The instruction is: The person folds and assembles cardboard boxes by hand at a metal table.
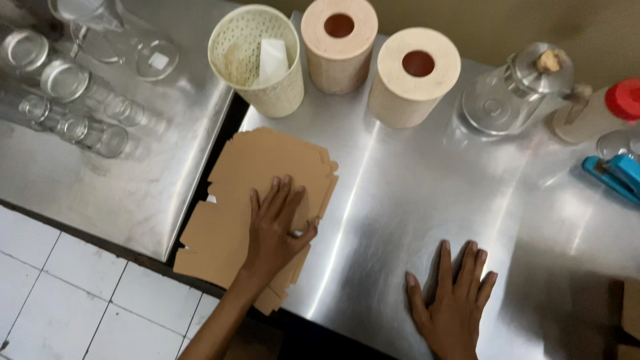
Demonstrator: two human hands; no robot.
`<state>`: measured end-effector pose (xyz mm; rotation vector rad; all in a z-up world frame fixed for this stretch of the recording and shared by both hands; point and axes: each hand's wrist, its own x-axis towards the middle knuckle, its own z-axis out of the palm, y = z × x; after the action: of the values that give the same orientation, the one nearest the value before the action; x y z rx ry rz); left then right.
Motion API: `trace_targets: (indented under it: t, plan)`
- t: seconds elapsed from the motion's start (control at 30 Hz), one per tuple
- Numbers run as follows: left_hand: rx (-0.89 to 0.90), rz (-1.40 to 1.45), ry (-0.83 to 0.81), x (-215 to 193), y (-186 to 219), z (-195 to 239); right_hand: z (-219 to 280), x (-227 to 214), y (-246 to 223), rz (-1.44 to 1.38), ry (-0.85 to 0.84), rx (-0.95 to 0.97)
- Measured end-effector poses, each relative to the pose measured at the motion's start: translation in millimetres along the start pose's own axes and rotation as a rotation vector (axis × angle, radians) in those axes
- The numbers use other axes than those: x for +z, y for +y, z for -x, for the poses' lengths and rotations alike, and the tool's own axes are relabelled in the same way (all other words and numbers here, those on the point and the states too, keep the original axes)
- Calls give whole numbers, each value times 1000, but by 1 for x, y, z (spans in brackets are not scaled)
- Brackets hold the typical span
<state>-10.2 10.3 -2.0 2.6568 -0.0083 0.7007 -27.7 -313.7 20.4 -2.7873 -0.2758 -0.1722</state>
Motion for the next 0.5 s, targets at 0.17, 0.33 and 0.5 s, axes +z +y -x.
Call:
trace_targets:
  t: [0.17, 0.33, 0.5]
  plan:
    - [-62, 88, -20, -24, -23, 0, 0, -8, -3, -72, -35, 10]
    - [-90, 169, -75, -32, -24, -3, 0, -13, -4, -113, -83, 40]
    - [-172, 280, -118, -38, -24, -6, 1, -16, -6, -144, -41, 22]
